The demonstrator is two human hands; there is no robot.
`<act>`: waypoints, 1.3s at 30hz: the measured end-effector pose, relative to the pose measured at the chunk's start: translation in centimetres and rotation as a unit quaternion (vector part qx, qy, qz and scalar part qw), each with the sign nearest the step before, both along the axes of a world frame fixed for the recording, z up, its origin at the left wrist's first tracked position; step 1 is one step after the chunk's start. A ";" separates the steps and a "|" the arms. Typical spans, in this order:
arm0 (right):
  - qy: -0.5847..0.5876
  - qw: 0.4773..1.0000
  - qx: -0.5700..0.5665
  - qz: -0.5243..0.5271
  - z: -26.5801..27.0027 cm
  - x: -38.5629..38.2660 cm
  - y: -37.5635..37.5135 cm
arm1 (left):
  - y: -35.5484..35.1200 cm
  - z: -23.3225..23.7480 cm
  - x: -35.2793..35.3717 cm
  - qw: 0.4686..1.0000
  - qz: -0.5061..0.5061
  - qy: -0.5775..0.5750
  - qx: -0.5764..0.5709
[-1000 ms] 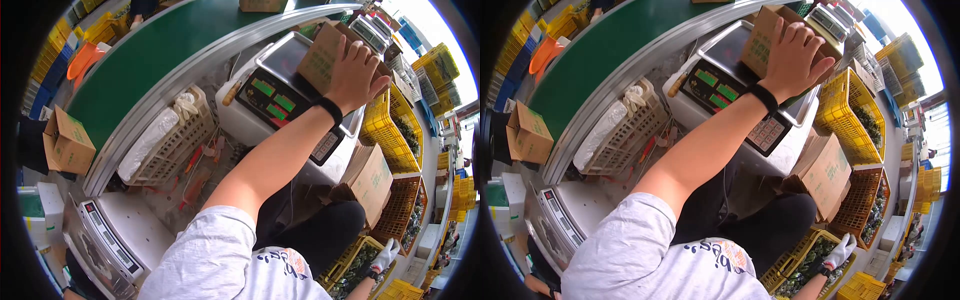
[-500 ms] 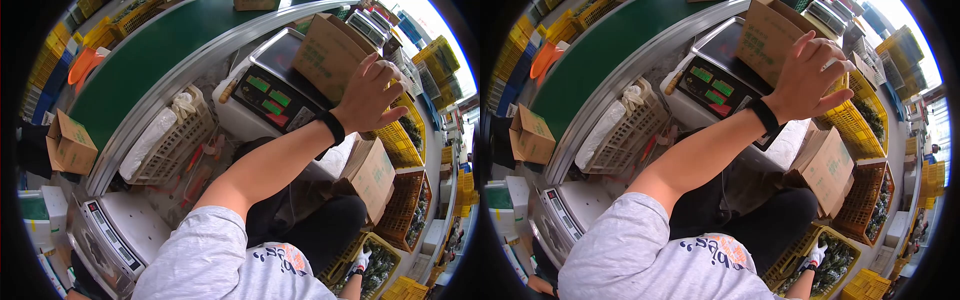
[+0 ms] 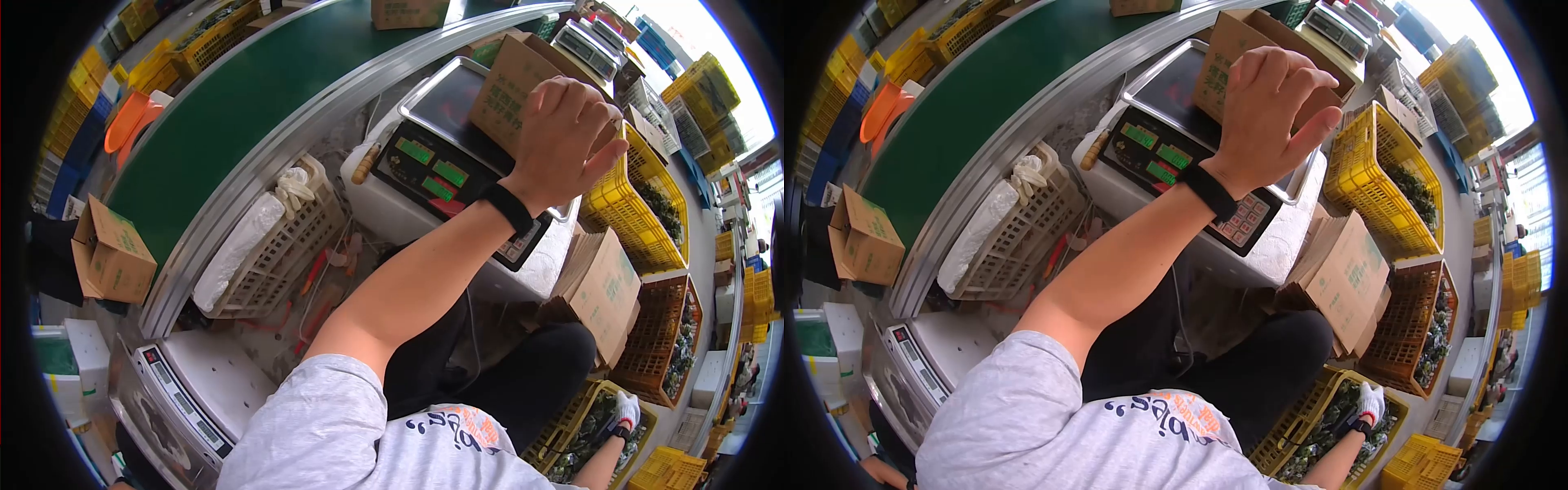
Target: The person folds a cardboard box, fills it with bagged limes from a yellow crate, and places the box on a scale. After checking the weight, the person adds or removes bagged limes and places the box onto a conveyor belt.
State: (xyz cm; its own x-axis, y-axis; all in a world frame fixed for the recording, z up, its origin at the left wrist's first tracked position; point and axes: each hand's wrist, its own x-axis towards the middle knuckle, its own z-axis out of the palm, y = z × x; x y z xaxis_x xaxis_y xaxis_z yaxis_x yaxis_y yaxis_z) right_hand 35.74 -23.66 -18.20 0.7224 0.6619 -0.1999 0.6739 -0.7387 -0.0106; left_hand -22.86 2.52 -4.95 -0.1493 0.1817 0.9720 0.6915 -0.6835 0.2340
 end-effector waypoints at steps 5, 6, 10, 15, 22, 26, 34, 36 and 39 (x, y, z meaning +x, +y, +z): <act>0.015 0.978 -0.209 -0.013 -8.3 4.1 -5.2 | -0.4 0.3 -0.3 0.999 -0.019 0.028 -0.015; 0.033 0.992 -0.067 -0.104 -11.1 3.6 -8.2 | -0.2 0.4 -0.5 0.999 -0.034 0.021 -0.012; 0.321 0.909 0.184 -0.194 -7.1 0.0 -13.9 | 0.0 0.3 -0.8 0.996 -0.043 0.059 -0.045; 0.312 0.823 0.318 -0.352 -6.0 -0.4 -20.0 | 1.6 -0.6 -2.9 0.985 -0.068 0.135 -0.085; 0.349 0.884 0.143 -0.276 -1.3 -4.1 -19.3 | 1.0 -1.2 -0.6 0.978 -0.065 0.155 -0.121; 0.120 0.988 -0.089 -0.041 -0.1 -5.7 -17.3 | 1.1 -1.8 0.3 0.974 -0.058 0.173 -0.133; 0.059 0.984 -0.155 -0.058 -1.6 -5.9 -17.8 | 1.1 -2.5 0.8 0.970 -0.021 0.185 -0.155; 0.137 0.971 -0.125 -0.149 -0.7 -5.2 -17.2 | 1.1 -2.5 0.7 0.970 -0.027 0.182 -0.159; 0.125 0.968 -0.148 -0.159 -3.2 -4.1 -16.3 | 1.0 -2.6 0.9 0.971 -0.025 0.168 -0.166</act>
